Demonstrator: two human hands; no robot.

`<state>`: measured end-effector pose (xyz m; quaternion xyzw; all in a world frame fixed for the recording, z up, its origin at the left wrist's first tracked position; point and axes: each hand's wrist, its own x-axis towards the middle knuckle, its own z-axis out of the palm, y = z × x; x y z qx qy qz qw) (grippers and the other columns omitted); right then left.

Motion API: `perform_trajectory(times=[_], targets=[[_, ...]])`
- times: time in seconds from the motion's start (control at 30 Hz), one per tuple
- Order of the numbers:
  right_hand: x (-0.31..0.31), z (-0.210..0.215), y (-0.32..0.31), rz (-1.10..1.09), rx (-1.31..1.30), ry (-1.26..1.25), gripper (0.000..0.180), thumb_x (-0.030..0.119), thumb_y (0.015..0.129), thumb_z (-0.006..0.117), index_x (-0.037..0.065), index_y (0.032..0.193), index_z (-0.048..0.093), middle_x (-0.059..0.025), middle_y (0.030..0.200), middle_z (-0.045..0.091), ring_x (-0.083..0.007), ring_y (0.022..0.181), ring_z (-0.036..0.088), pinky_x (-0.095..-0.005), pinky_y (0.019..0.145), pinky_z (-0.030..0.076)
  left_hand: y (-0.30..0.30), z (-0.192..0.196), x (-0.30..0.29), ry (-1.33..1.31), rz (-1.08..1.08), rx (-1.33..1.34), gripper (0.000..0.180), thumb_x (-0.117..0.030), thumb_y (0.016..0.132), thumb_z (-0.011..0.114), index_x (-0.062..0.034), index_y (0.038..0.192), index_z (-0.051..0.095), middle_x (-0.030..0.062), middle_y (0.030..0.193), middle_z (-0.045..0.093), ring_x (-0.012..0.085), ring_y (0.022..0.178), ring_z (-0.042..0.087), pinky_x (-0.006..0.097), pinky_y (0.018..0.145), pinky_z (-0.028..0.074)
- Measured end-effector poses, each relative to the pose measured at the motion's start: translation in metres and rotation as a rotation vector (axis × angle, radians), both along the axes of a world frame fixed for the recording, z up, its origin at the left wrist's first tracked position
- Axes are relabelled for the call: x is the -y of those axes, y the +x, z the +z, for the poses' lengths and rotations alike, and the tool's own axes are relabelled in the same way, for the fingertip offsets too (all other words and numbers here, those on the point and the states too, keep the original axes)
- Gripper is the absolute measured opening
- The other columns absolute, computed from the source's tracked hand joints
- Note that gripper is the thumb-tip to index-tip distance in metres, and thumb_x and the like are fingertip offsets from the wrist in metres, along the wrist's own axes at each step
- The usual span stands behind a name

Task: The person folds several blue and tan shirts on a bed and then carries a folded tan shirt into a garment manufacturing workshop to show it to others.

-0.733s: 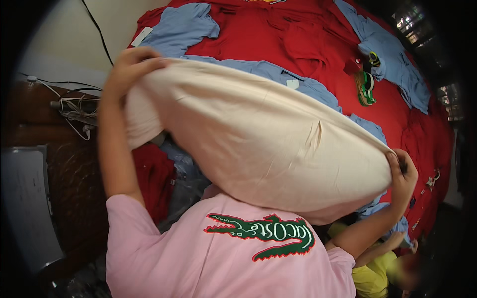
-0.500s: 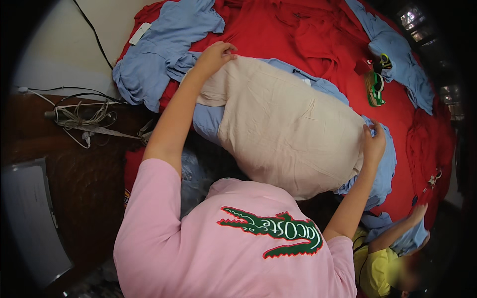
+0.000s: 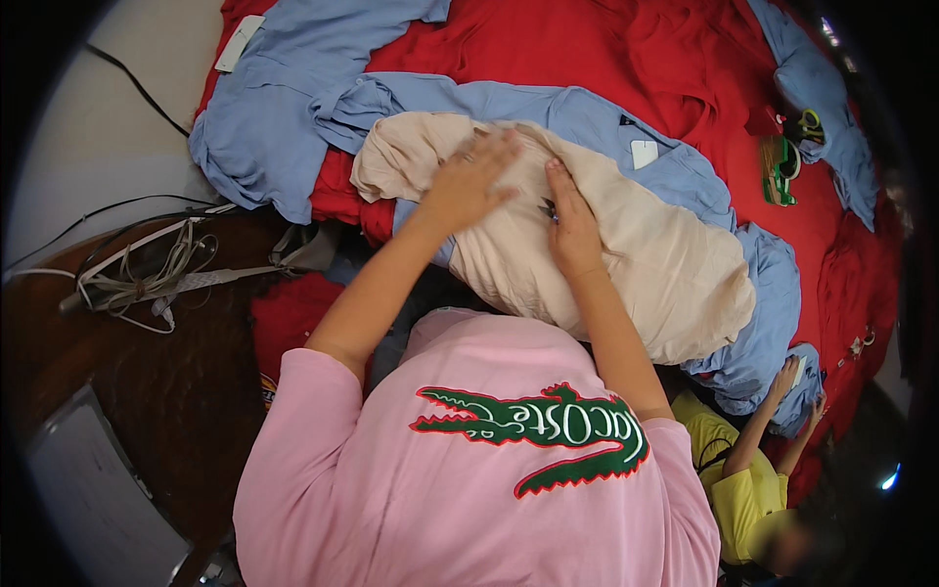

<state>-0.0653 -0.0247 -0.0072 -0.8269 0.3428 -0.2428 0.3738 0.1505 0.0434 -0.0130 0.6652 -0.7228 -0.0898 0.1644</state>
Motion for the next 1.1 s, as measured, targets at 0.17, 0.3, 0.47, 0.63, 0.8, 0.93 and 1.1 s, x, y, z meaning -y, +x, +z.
perform_trajectory(times=[0.17,0.3,0.47,0.63,0.8,0.93,1.1], targets=[[0.024,-0.003,-0.015,-0.054,-0.319,-0.324,0.077,-0.011,0.076,0.05,0.005,0.151,0.042,-0.0179,0.147,0.052,-0.0368,0.14,0.045,-0.0475,0.12,0.032,0.067,-0.018,0.011,-0.129,0.172,0.025,0.062,-0.037,0.101,0.054,-0.016,0.156,0.038,0.0067,0.165,0.03,0.0356,0.153,0.023,0.052,0.122,0.021],[0.032,-0.004,-0.02,-0.09,-0.419,-0.379,0.077,-0.009,0.077,0.053,0.006,0.151,0.041,-0.0144,0.147,0.052,-0.0298,0.142,0.043,-0.0503,0.122,0.027,0.072,-0.017,0.013,-0.143,0.154,-0.044,0.061,-0.035,0.1,0.055,-0.0133,0.155,0.04,0.0075,0.163,0.035,0.0359,0.15,0.028,0.054,0.122,0.017],[0.036,0.0,-0.019,-0.082,-0.347,-0.301,0.078,-0.011,0.076,0.051,0.008,0.151,0.043,-0.0128,0.148,0.052,-0.0301,0.144,0.042,-0.0498,0.122,0.026,0.08,-0.014,0.005,-0.223,0.241,0.036,0.05,-0.029,0.097,0.059,-0.0098,0.143,0.053,0.01,0.148,0.051,0.0308,0.139,0.045,0.055,0.121,0.016],[0.042,-0.001,-0.027,-0.041,-0.255,-0.262,0.08,-0.012,0.072,0.046,0.007,0.15,0.045,-0.0111,0.15,0.051,-0.0307,0.145,0.041,-0.0486,0.123,0.025,0.084,-0.002,-0.001,-0.261,0.287,0.16,0.027,-0.025,0.091,0.069,-0.0083,0.112,0.067,0.005,0.116,0.067,0.0246,0.106,0.064,0.049,0.106,0.04],[0.059,0.005,-0.03,-0.43,-0.284,-0.564,0.045,0.003,0.091,0.058,0.005,0.136,0.056,-0.0215,0.129,0.061,-0.0325,0.126,0.055,-0.0492,0.111,0.035,0.099,0.046,0.033,-0.577,0.159,0.123,0.017,-0.025,0.088,0.075,-0.0104,0.096,0.07,0.0018,0.083,0.066,0.0216,0.068,0.064,0.033,0.061,0.05],[0.091,0.009,-0.043,-0.577,-0.369,-0.358,0.016,0.022,0.098,0.063,0.011,0.11,0.064,-0.0094,0.087,0.073,-0.0304,0.087,0.069,-0.0465,0.088,0.048,0.118,0.042,0.095,-0.723,0.018,0.264,0.027,-0.037,0.092,0.07,-0.0149,0.081,0.059,0.002,0.068,0.061,0.019,0.058,0.062,0.032,0.05,0.048],[0.152,0.011,-0.067,-0.731,-0.303,-0.519,0.02,0.026,0.097,0.063,0.02,0.116,0.062,-0.0115,0.086,0.073,-0.0343,0.072,0.069,-0.0459,0.057,0.049,0.121,-0.004,0.133,-0.542,0.094,0.344,0.033,-0.042,0.095,0.066,-0.0158,0.077,0.057,0.0017,0.062,0.06,0.0201,0.056,0.064,0.033,0.048,0.049]])
